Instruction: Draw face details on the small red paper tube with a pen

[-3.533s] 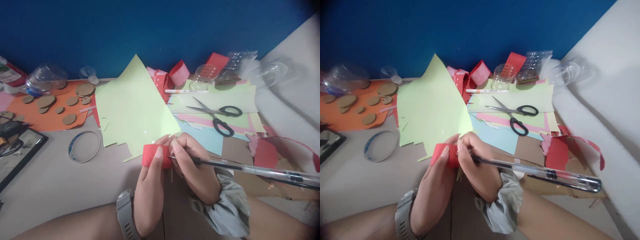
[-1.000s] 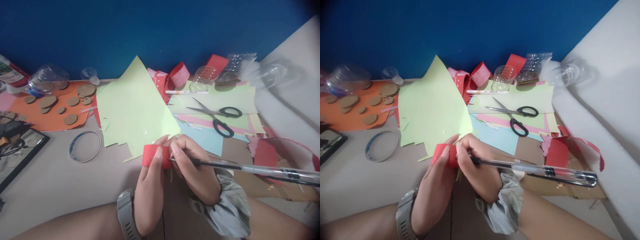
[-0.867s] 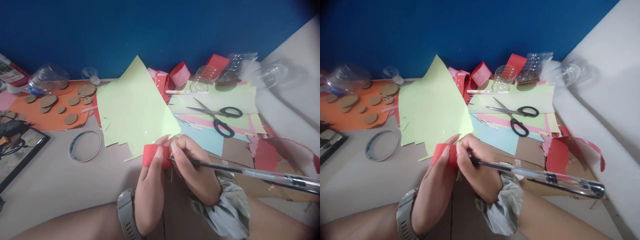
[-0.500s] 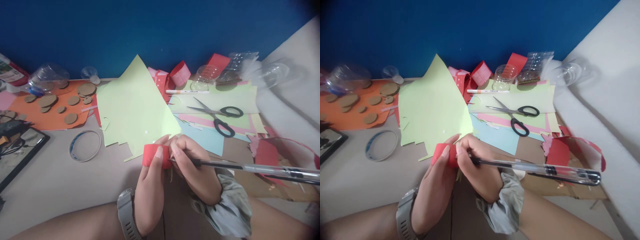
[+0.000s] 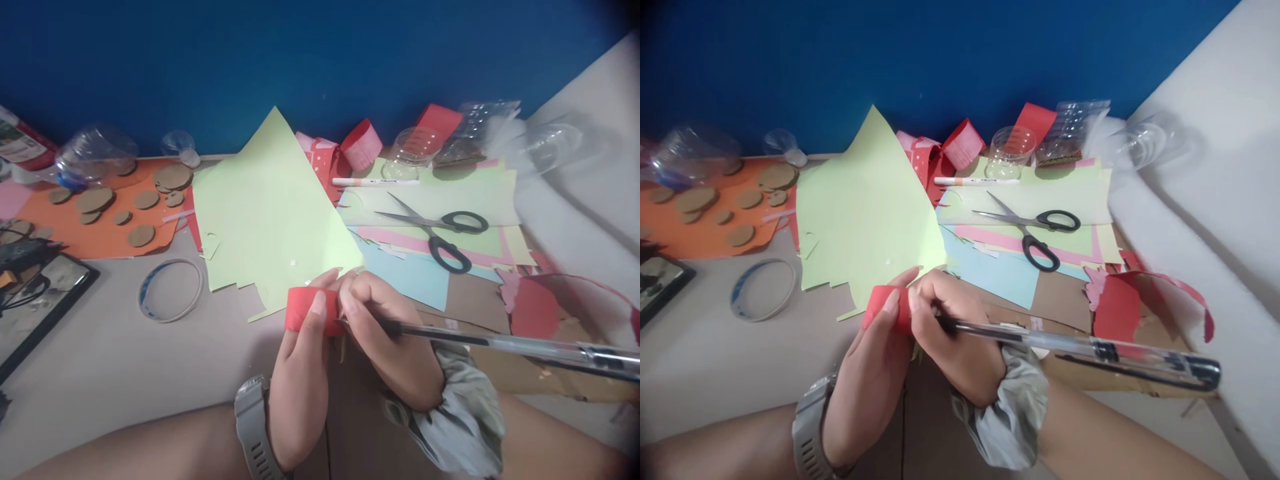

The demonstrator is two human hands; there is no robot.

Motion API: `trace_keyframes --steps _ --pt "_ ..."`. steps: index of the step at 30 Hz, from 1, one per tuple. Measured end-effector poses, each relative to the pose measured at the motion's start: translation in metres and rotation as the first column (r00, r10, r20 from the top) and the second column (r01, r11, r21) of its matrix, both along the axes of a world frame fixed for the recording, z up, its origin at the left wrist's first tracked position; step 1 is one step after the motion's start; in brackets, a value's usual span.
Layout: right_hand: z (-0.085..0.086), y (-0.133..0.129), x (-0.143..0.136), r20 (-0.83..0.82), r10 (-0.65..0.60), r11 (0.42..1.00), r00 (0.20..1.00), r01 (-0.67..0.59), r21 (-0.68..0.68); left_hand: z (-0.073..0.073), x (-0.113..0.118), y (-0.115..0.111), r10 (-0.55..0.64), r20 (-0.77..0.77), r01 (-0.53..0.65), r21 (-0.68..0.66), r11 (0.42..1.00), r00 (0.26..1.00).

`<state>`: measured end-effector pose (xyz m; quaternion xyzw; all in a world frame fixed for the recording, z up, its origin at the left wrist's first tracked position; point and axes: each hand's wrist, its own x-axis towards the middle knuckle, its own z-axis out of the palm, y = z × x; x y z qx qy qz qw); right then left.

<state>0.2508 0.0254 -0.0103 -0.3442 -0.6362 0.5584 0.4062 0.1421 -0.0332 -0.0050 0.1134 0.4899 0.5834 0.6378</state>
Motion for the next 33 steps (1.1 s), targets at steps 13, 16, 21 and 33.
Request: trace_keyframes --steps 13,16,21,33 --pt "0.0011 -0.006 -0.0013 -0.022 -0.083 0.995 0.996 0.082 -0.065 0.0004 -0.0001 -0.0007 0.034 0.13 -0.036 0.009 0.999 0.991" --pt "0.0028 -0.0047 -0.0036 0.029 -0.087 0.996 0.996 0.087 -0.016 -0.0028 -0.0006 -0.0013 0.022 0.031 -0.022 -0.011 1.0 0.999" --pt "0.0015 -0.0034 -0.0045 0.063 -0.099 0.995 0.993 0.098 0.023 -0.0051 -0.0004 -0.0029 -0.007 -0.066 0.007 0.006 1.0 0.998" --pt "-0.0006 -0.0041 -0.0035 0.088 -0.072 0.995 0.994 0.066 0.068 -0.0018 0.001 0.0002 0.016 0.04 -0.016 0.011 1.0 0.999"
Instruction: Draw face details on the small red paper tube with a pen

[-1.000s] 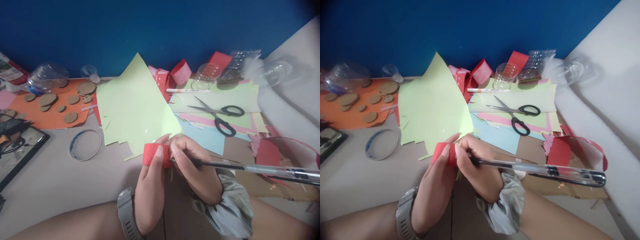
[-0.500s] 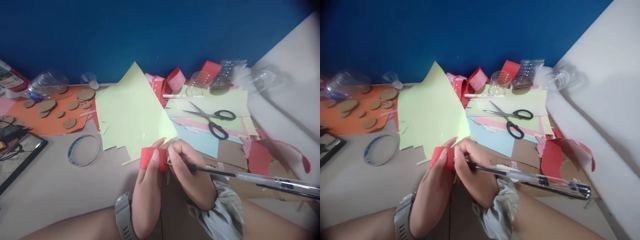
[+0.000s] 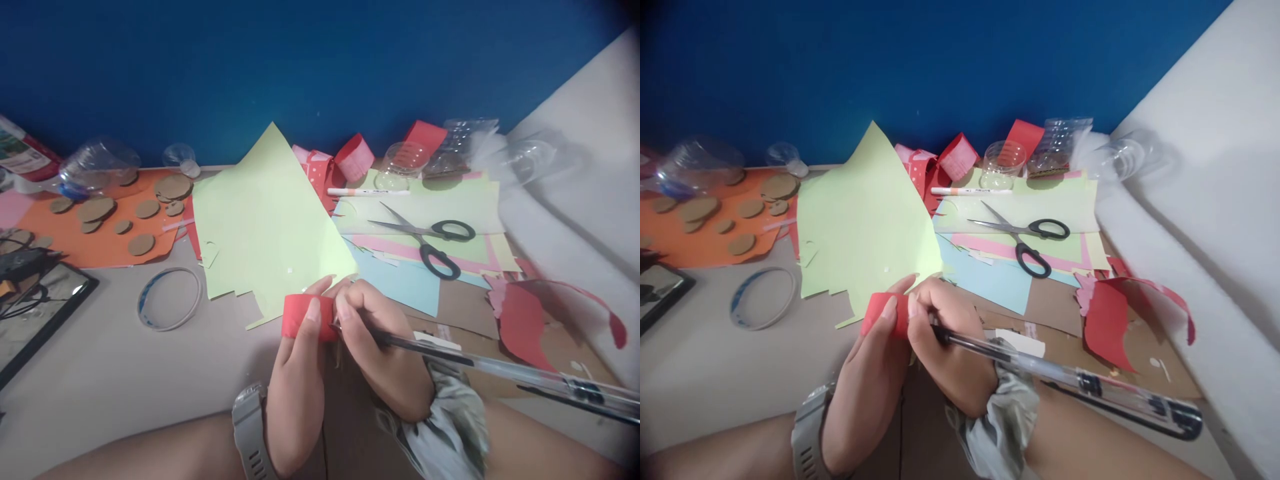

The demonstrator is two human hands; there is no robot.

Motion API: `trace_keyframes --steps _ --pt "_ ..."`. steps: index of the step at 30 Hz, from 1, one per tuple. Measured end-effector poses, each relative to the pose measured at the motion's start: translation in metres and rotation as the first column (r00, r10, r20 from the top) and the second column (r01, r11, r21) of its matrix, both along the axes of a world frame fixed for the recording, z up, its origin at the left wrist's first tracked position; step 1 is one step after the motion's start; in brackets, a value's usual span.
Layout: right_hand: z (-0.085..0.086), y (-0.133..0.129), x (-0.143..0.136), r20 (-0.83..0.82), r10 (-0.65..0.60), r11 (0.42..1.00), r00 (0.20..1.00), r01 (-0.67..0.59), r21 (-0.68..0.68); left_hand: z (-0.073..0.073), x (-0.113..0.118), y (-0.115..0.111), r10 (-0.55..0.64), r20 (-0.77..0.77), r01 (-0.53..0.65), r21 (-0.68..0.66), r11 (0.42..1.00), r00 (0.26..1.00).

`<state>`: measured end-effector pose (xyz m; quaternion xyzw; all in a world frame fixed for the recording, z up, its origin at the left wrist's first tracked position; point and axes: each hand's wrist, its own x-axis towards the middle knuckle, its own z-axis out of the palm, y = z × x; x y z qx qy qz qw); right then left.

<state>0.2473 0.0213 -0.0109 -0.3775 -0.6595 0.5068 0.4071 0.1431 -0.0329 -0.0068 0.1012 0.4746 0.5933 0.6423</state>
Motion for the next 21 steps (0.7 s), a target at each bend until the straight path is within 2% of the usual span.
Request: trace_keyframes --steps 6,12,16,21 --pt "-0.0005 0.0011 0.0017 -0.064 0.03 0.999 0.997 -0.032 -0.027 -0.004 -0.0016 -0.0017 -0.023 -0.089 0.024 0.018 1.0 0.996" --pt "-0.0007 0.0019 0.0016 -0.051 0.022 0.999 0.998 -0.023 -0.024 0.0005 -0.0014 -0.0015 -0.019 -0.068 0.017 -0.023 1.0 0.998" --pt "-0.0016 0.0002 0.0019 0.002 0.016 1.0 1.0 -0.016 0.0 0.0012 -0.0012 -0.0008 -0.013 -0.029 0.012 -0.026 1.0 0.999" --pt "-0.003 -0.0005 0.0029 0.021 0.034 0.998 0.999 -0.036 0.059 -0.001 -0.0018 -0.0028 -0.024 -0.081 0.025 0.011 1.0 0.996"
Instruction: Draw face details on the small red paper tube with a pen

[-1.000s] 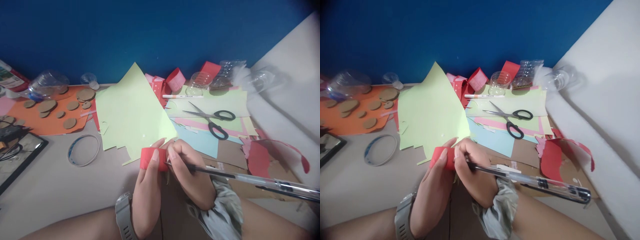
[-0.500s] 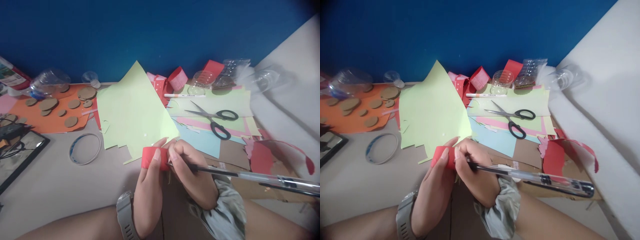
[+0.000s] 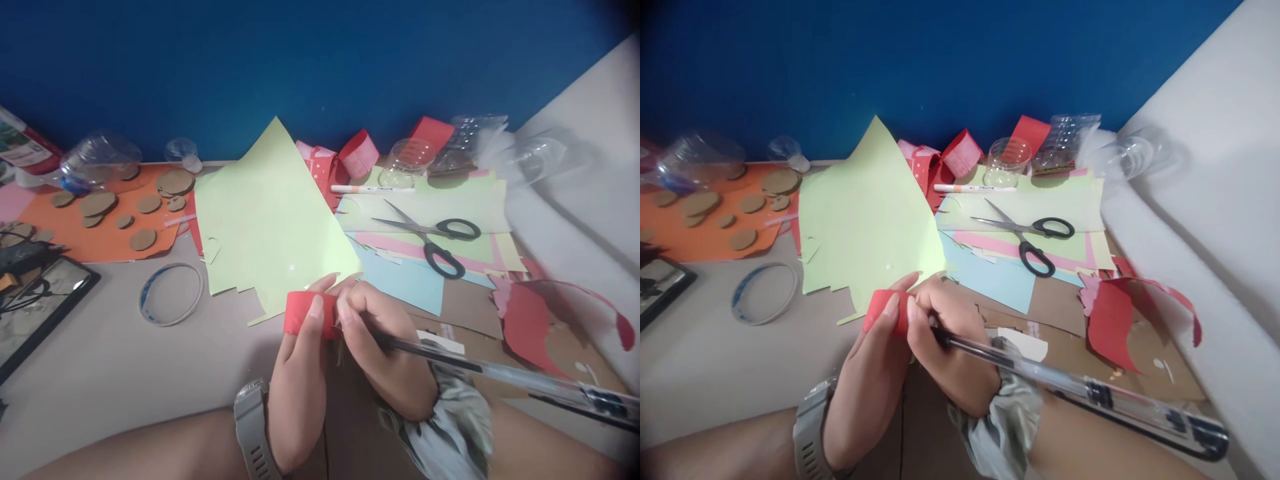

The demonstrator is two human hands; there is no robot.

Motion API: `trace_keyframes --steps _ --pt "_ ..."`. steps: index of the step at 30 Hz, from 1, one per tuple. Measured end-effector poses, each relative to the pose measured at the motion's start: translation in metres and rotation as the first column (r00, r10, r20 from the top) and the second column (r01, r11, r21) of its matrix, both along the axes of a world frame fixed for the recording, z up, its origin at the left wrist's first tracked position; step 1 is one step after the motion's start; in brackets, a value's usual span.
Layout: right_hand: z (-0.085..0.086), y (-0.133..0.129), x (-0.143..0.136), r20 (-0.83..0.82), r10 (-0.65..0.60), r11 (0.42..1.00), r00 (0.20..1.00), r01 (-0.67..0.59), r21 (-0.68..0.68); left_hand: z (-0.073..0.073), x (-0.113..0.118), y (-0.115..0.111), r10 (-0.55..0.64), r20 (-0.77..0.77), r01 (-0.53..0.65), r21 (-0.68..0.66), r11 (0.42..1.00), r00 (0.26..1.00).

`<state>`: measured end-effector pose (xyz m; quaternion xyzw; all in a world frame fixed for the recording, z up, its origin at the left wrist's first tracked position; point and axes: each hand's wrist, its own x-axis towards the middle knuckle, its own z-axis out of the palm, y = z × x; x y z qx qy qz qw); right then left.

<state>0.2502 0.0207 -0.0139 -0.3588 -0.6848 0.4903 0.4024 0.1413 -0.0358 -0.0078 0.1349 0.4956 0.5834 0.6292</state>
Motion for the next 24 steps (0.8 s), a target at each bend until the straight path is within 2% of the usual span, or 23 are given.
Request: trace_keyframes --steps 6,14,21,24 --pt "-0.0008 0.0011 0.0006 -0.063 0.018 0.999 0.998 -0.021 -0.041 0.0013 -0.0003 -0.0007 -0.001 0.012 0.001 -0.002 1.0 1.0" --pt "0.0017 -0.0001 0.0014 -0.026 0.011 0.998 1.0 -0.012 -0.061 0.0038 0.0 0.0037 0.009 0.099 -0.006 -0.027 1.0 0.995" --pt "0.0011 -0.0004 0.0008 0.015 0.002 1.0 1.0 -0.002 -0.029 0.0011 0.0011 0.0016 0.006 -0.008 -0.006 -0.012 1.0 1.0" --pt "0.0021 0.0006 0.0 0.006 0.015 0.999 1.0 -0.015 -0.034 0.0032 0.0013 0.0017 0.015 0.022 -0.015 -0.011 1.0 1.0"
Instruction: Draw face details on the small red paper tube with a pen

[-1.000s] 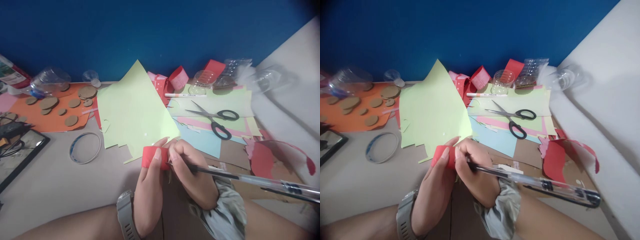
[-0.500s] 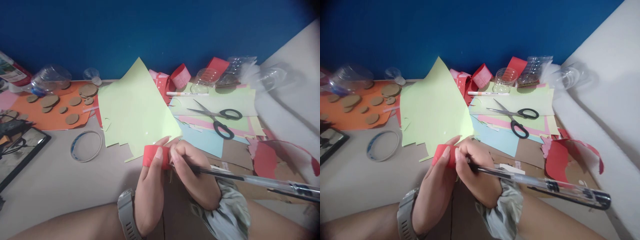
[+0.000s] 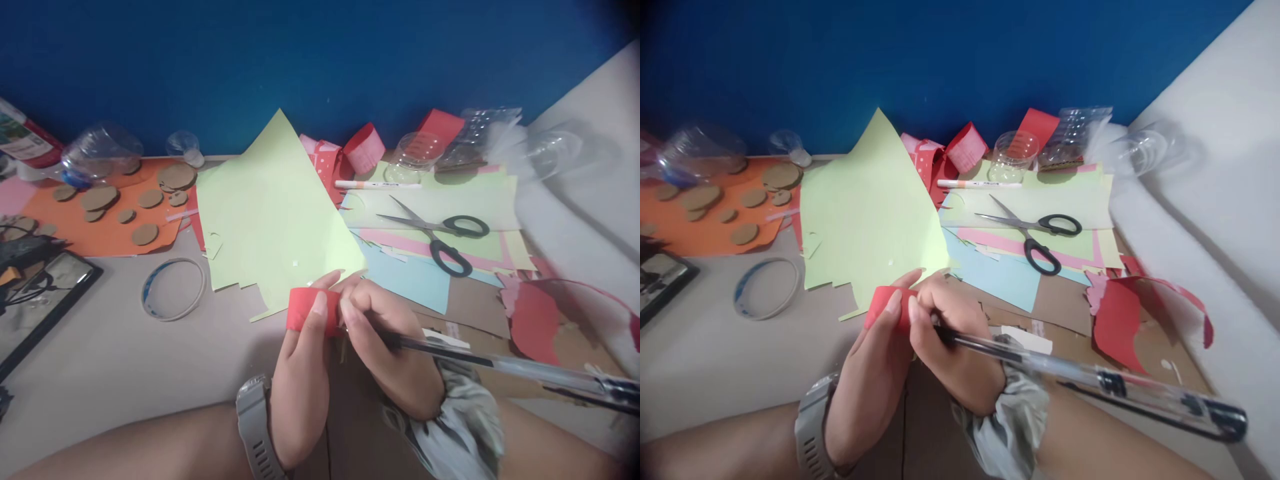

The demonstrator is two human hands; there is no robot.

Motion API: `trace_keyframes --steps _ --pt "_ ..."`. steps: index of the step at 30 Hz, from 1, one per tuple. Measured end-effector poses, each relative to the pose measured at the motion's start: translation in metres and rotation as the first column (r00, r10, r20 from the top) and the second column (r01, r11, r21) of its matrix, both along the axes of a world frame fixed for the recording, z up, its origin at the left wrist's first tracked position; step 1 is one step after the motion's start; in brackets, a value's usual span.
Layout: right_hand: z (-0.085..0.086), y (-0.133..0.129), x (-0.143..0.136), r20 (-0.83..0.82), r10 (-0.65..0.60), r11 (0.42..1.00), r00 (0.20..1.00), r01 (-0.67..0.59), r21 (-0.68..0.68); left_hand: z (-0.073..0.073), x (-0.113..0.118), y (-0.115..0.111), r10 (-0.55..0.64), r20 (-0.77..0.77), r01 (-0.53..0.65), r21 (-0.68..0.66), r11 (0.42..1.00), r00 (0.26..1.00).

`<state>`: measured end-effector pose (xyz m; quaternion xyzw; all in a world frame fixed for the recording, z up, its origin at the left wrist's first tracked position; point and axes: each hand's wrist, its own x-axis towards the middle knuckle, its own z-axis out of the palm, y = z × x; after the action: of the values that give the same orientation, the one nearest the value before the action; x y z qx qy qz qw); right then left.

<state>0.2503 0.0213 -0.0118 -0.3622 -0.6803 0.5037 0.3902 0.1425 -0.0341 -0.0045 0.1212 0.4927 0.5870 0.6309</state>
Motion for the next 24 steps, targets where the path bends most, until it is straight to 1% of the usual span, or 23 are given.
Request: trace_keyframes --steps 5,9,13,16,20,24 --pt "0.002 0.002 -0.001 -0.048 0.003 0.999 0.999 -0.005 -0.038 0.004 0.001 0.002 0.017 0.086 -0.016 -0.004 1.0 0.996" --pt "0.0 -0.003 0.003 -0.077 -0.029 0.999 0.997 0.026 -0.039 0.007 0.002 0.005 0.044 0.153 -0.045 -0.002 0.999 0.987" --pt "-0.001 -0.008 0.006 -0.011 -0.064 0.998 0.998 0.064 0.003 0.008 0.002 0.004 0.072 0.23 -0.066 -0.034 0.997 0.971" --pt "0.001 -0.008 0.004 0.039 -0.054 0.998 0.998 0.053 0.024 0.004 0.001 0.001 0.052 0.163 -0.046 -0.04 0.998 0.985" --pt "0.003 -0.004 0.0 0.044 -0.066 0.998 0.997 0.065 0.027 -0.001 0.0 -0.002 0.013 0.042 -0.013 -0.017 1.0 0.999" --pt "0.0 -0.004 0.0 0.059 -0.069 0.998 0.996 0.069 0.007 -0.001 0.0 -0.001 0.012 0.056 -0.011 -0.02 1.0 0.998"
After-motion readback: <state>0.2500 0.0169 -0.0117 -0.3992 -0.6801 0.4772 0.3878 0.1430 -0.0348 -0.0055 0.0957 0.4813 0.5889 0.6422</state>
